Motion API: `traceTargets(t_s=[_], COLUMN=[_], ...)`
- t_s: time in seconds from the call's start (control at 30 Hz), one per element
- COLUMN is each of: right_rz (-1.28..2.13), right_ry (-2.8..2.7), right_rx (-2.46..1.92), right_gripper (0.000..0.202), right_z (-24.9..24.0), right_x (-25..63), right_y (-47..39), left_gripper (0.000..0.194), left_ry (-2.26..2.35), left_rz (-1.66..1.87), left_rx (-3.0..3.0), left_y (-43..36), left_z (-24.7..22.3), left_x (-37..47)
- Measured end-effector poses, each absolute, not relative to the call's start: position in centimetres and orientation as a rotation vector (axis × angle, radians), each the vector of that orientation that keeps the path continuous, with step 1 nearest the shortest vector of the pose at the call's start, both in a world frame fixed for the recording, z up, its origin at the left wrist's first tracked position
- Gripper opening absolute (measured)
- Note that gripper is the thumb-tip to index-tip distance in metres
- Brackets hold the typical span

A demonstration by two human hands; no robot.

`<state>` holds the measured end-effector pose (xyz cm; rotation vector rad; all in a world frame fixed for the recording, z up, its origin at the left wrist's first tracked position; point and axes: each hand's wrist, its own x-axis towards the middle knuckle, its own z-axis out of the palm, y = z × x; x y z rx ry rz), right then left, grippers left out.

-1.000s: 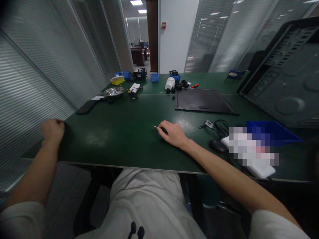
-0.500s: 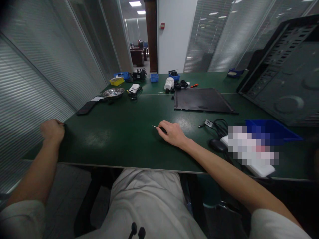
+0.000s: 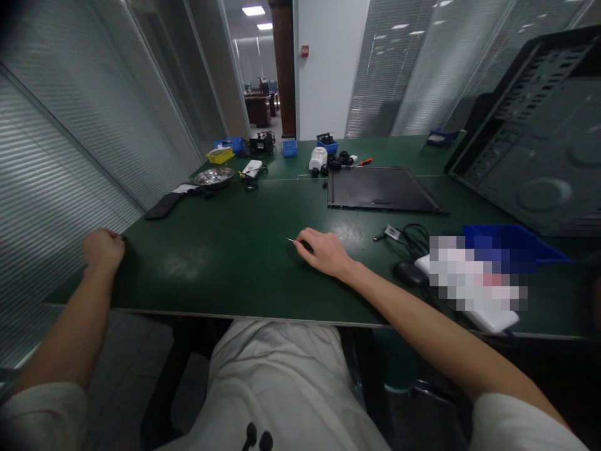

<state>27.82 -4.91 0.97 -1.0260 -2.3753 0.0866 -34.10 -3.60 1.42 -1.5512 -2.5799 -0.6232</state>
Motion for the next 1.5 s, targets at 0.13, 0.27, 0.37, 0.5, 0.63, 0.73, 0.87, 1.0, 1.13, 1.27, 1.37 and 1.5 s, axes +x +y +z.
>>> traceTargets(t_s=[0.13, 0.27, 0.37, 0.5, 0.63, 0.73, 0.87, 1.0, 1.13, 1.27, 1.37, 1.5], right_rz=[0.099, 0.132, 0.152, 0.171, 0.186, 0.200, 0.212, 0.204, 0.194, 0.199, 0.205, 0.199], right_ry=[-2.407, -2.423, -2.442, -2.486, -2.540, -2.562, -2.561, -2.572, -2.581, -2.595, -2.597, -2.607], right_rx=[-1.049, -1.059, -1.052, -1.030, -1.008, -0.995, -1.001, -0.996, -1.009, -0.998, -0.997, -0.997], right_gripper=[0.029, 0.029, 0.028, 0.025, 0.023, 0.021, 0.019, 0.019, 0.018, 0.018, 0.018, 0.018], right_z=[0.7, 0.5, 0.4, 0.4, 0.5, 0.6, 0.8, 0.9, 1.0, 1.1, 1.2, 1.1], right_x=[27.8, 27.9, 27.9, 27.9, 27.9, 28.1, 28.2, 28.1, 28.1, 28.2, 28.2, 28.2], right_y=[-4.6, -4.3, -4.3, -4.4, -4.5, -4.4, -4.4, -4.5, -4.5, -4.5, -4.5, -4.5], left_gripper=[0.025, 0.030, 0.032, 0.031, 0.027, 0.023, 0.025, 0.034, 0.029, 0.025, 0.025, 0.023], left_ry=[-2.559, -2.285, -1.964, -1.419, -1.121, -1.141, -1.205, -1.175, -1.114, -1.120, -1.159, -1.178], left_rz=[-0.582, -0.749, -0.875, -0.949, -1.034, -1.106, -1.103, -1.049, -1.036, -1.073, -1.093, -1.106], left_rx=[-1.488, -2.203, -2.726, -3.324, -3.489, -3.429, -3.372, -3.379, -3.371, -3.396, -3.398, -3.385], left_y=[-2.1, -0.1, 0.5, -0.1, -1.5, -2.5, -2.9, -2.8, -2.8, -3.0, -3.0, -2.9], left_z=[1.5, 1.3, 0.9, 0.4, -0.2, -0.6, -0.7, -0.7, -0.5, -0.4, -0.4, -0.3], left_x=[-32.2, -24.5, -15.7, -4.5, 1.7, 2.6, 1.9, 1.7, 1.8, 1.8, 1.6, 1.6])
